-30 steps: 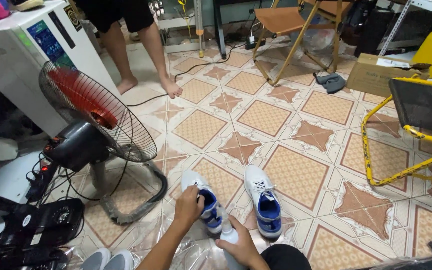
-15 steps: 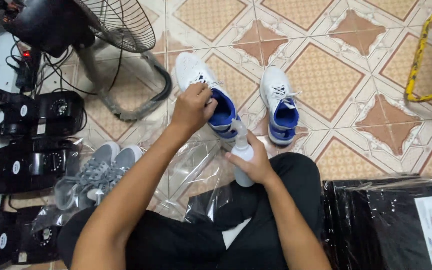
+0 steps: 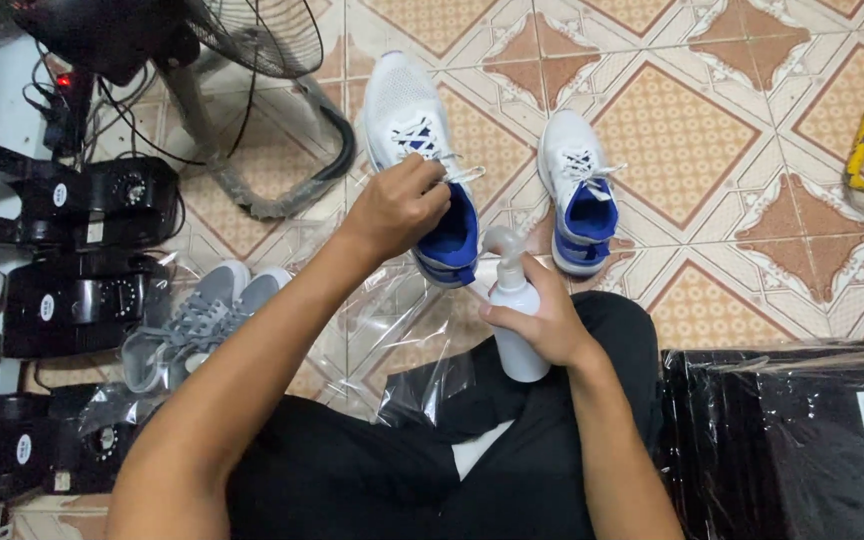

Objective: The person sits on the floor and cleans two pairs of sneakers. They spray a white liquid into the shoes, wipe the interior with a cloth, and then place each pair into a clear plastic bag. The person handles a white and blue pair first, followed by a pink pair.

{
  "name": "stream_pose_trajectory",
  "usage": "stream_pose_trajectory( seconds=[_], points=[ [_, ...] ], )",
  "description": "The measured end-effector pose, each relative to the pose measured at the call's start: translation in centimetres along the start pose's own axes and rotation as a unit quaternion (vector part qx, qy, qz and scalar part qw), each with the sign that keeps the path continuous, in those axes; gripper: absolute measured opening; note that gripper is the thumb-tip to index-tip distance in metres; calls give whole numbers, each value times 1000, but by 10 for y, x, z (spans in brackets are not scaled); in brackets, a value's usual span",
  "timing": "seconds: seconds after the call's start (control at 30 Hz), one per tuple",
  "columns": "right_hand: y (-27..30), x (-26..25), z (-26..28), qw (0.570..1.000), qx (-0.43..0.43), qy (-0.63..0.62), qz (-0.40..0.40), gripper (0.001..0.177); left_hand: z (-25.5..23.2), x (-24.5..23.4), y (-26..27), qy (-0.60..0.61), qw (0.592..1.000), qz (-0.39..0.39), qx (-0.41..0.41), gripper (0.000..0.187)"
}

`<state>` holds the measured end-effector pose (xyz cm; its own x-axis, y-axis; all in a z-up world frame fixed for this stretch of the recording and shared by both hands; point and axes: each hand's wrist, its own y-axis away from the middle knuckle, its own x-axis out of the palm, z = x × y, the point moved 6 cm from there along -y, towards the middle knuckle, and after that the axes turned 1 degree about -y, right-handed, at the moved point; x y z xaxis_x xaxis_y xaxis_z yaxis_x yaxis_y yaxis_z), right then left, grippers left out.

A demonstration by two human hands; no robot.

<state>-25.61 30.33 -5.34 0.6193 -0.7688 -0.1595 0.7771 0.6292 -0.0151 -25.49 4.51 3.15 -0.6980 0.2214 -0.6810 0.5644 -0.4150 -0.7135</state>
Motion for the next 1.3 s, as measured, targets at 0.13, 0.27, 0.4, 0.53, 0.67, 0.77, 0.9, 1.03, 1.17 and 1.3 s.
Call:
stream_pose_trajectory(
  seconds=[0.13, 0.27, 0.4, 0.53, 0.67, 0.77, 0.9, 1.03, 1.17, 1.3],
  points=[
    [4, 3, 28, 1000, 4, 10, 23, 49, -6, -17, -6, 0, 1000, -15, 5, 33],
    [5, 6, 50, 997, -16, 51, 52, 60, -21, -43, -18, 8, 999, -6, 42, 36],
    [13, 12, 46, 993, 1, 70, 97, 70, -33, -61, -30, 24, 994, 19, 101, 37],
    [14, 21, 37, 990, 7, 79, 113, 73, -41, -70, -34, 35, 992, 41, 115, 35],
    [13, 31, 40, 990, 10, 63, 124, 77, -44, -78, -37, 48, 988, 67, 130, 31],
    [15, 37, 39, 990, 11, 54, 128, 78, -41, -82, -34, 42, 986, 109, 121, 29],
    [16, 39, 48, 990, -7, 72, 121, 77, -33, -83, -32, 61, 980, 169, 88, 29],
    [17, 39, 50, 990, -8, 74, 122, 78, -32, -85, -34, 77, 978, 178, 71, 31],
    [19, 41, 55, 989, -6, 73, 125, 77, -31, -86, -38, 88, 973, 206, 64, 27],
    [19, 40, 56, 990, -13, 85, 115, 71, -34, -85, -43, 97, 967, 227, 54, 22]
  ],
)
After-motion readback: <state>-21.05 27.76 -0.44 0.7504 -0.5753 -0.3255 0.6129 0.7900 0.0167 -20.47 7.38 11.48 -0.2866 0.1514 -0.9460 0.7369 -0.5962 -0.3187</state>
